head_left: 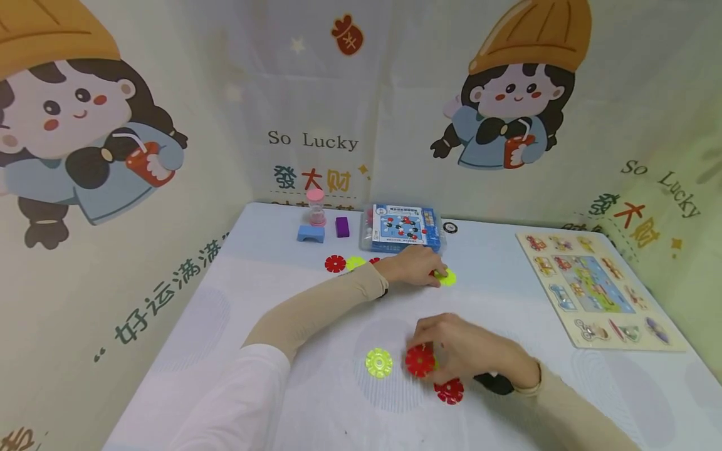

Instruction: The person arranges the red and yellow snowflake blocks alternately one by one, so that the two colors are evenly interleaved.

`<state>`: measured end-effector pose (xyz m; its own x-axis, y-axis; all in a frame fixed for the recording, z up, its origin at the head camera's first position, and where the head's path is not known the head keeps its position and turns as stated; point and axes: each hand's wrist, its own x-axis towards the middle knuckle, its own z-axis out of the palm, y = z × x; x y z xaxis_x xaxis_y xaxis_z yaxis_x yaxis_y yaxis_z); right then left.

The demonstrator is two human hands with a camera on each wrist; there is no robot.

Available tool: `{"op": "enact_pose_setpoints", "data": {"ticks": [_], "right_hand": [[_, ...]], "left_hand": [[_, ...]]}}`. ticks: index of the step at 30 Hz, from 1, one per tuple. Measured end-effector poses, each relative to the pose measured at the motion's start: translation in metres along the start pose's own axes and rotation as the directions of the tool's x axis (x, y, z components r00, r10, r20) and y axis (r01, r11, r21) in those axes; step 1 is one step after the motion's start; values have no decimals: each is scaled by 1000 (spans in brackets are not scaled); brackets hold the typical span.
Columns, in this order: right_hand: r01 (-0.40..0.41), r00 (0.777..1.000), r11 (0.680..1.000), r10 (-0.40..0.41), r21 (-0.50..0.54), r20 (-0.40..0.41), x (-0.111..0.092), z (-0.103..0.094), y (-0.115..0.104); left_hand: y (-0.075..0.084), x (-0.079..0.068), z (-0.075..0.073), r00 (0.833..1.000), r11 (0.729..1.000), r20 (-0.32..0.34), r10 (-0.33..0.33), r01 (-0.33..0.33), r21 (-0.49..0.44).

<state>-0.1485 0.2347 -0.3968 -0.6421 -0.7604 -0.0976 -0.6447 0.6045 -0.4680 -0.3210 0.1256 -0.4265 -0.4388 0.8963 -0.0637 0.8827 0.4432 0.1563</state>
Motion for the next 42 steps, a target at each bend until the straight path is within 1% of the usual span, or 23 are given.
{"op": "enact_pose_setpoints", "data": {"ticks": [2,3,5,7,9,11,13,15,18,20,23,25,26,27,28,29,32,34,35,36,38,40,42], "right_hand": [[-79,993,997,77,-18,-91,-2,-16,26],[-124,982,992,118,-28,-145,-4,-24,41],[-224,950,974,209,-42,-231,-9,-38,73],[-322,907,946,296,-39,-300,-15,-47,104],[-401,869,916,372,-25,-327,-19,-51,128],[-448,848,894,423,-5,-320,-22,-50,143],[-459,844,888,440,11,-307,-22,-48,150],[-454,849,891,438,18,-297,-22,-46,153],[-445,850,896,424,5,-312,-20,-44,154],[-455,845,890,428,-12,-320,-20,-44,153],[-494,818,869,460,-12,-345,-21,-41,149],[-489,806,872,455,7,-378,-22,-38,139],[-466,810,885,433,13,-395,-21,-35,131],[-427,821,904,395,18,-413,-20,-32,120],[-382,838,924,354,18,-415,-17,-27,107],[-332,861,943,310,17,-403,-14,-23,92],[-165,941,986,152,-19,-301,-1,-4,38],[-80,977,994,64,-70,-203,8,12,5],[-31,987,993,13,-110,-161,13,20,-8],[13,991,987,-34,-160,-129,17,28,-18],[82,989,964,-110,-255,-99,26,41,-32],[107,984,939,-147,-328,-100,32,50,-37],[102,982,928,-150,-358,-110,37,53,-38]], "left_hand": [[-1,1,0,1000,1000,-9,14,-14,0],[-2,1,0,1000,1000,-11,18,-18,-4],[-3,2,0,1000,1000,-17,24,-25,-12],[-3,3,0,1000,999,-23,18,-19,-38],[-2,3,0,1000,999,-30,4,-6,-54],[-2,3,-1,999,998,-36,-5,3,-70],[-1,4,-2,999,997,-35,-16,13,-80],[-2,5,-2,999,997,-43,-18,14,-76],[-4,6,-2,998,997,-51,-26,22,-69],[-5,8,-2,998,998,-52,-29,26,-61],[-3,10,-3,998,997,-37,-41,38,-70],[-1,12,-3,999,996,-22,-50,48,-81],[0,13,-4,999,995,-16,-49,47,-83],[2,14,-4,999,995,-14,-49,48,-83],[3,15,-4,999,996,-10,-46,46,-79],[5,16,-4,999,996,-8,-43,42,-73],[11,20,-5,1000,997,-7,-16,16,-70],[15,25,-5,1000,997,6,-2,3,-77],[16,27,-5,1000,997,16,3,-2,-78],[18,29,-5,1000,997,27,5,-3,-79],[20,34,-4,999,998,52,1,2,-68],[23,36,-2,997,998,74,-4,8,-61],[25,38,-1,997,998,80,-8,13,-64]]}}
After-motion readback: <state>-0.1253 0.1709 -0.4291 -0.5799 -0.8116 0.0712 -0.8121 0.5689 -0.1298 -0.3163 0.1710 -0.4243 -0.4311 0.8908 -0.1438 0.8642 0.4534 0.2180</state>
